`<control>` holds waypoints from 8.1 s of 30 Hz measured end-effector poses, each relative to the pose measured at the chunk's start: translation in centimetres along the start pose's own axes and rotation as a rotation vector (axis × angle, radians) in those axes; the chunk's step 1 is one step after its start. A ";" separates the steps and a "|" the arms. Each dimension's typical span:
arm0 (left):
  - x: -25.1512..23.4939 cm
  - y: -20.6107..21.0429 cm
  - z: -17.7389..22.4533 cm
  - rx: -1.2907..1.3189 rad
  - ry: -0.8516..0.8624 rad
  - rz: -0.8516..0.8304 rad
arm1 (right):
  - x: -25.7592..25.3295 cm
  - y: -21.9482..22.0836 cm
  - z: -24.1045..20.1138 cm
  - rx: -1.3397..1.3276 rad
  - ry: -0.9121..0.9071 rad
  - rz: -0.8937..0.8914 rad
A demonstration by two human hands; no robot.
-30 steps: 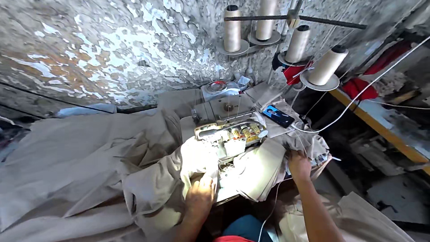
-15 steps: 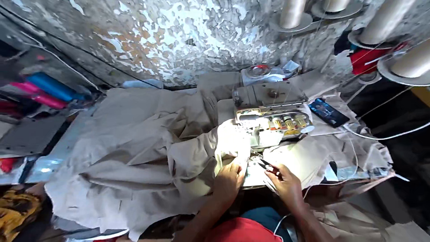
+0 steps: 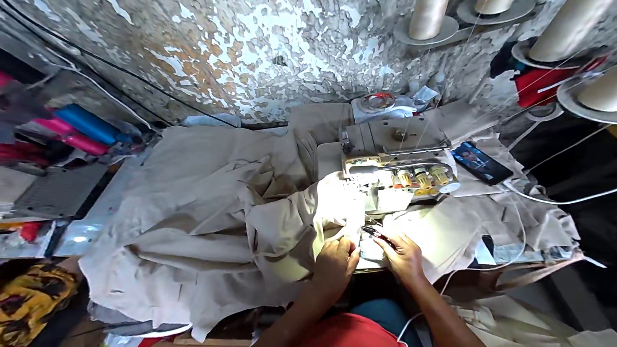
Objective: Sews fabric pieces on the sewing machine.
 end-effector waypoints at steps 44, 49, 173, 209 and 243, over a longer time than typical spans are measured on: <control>-6.8 -0.1 3.4 -0.149 0.492 -0.054 | -1.1 -15.2 10.4 0.405 0.674 0.253; -1.1 -2.3 0.7 -0.201 0.424 -0.079 | -1.1 -14.9 10.9 0.460 0.570 0.165; -6.1 -8.9 3.5 0.546 -0.172 -0.834 | -3.9 1.1 -2.9 0.125 -0.449 -0.068; -7.9 -7.9 1.3 0.499 -0.254 -0.679 | -5.0 1.6 -2.3 0.147 -0.388 -0.061; -7.1 -5.8 2.5 -0.016 -0.052 -0.623 | -5.0 1.9 -2.9 0.321 -0.324 0.012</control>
Point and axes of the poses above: each hand's wrist, its own x-axis away from the middle knuckle, its own y-axis out of the palm, z = x × y, the point moved 3 cm from there along -x, towards the middle knuckle, and after that the axes turned 3 degrees about x, right-handed, at the moved point
